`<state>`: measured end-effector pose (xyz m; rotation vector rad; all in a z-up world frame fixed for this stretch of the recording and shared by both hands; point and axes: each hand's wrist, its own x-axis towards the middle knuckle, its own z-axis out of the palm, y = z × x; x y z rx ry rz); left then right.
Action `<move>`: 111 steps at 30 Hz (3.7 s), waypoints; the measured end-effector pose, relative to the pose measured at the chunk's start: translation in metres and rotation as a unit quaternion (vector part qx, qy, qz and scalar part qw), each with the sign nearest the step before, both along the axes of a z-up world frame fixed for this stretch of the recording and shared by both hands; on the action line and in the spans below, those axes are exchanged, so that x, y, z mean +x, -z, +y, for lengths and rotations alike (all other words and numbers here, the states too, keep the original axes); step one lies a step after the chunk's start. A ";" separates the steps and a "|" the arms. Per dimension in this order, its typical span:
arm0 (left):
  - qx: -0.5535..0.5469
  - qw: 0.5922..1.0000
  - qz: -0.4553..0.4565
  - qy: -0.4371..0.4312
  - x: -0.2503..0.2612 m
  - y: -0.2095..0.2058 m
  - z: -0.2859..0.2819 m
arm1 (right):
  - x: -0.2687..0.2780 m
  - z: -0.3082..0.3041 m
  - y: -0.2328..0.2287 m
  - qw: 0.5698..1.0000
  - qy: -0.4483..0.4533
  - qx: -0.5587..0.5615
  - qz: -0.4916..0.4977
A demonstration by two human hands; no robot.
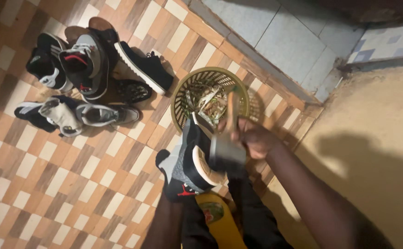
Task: The person picks up several pairs of shoes from a wooden shelf and places them on the floor, then cleans a sneaker using a brush and a cloth.
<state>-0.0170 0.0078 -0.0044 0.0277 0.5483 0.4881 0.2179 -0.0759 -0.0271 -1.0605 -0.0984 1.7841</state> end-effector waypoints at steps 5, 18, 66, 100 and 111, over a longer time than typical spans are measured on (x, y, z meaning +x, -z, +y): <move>0.000 1.000 0.010 0.013 -0.009 -0.011 -0.004 | 0.011 0.021 0.014 0.979 -0.014 -0.192 -0.063; 0.003 1.000 0.011 0.010 -0.011 -0.010 0.005 | 0.003 0.061 -0.011 0.925 -0.095 -0.262 -0.259; -0.013 0.998 0.052 -0.014 -0.097 -0.004 -0.018 | -0.047 0.073 0.031 0.889 0.017 -0.318 -0.330; -0.120 0.914 0.384 -0.048 -0.375 0.021 -0.002 | -0.323 0.227 0.137 0.942 -0.207 -0.246 -0.096; -0.102 0.939 0.321 -0.065 -0.417 0.047 0.016 | -0.397 0.243 0.138 0.897 -0.252 -0.190 -0.310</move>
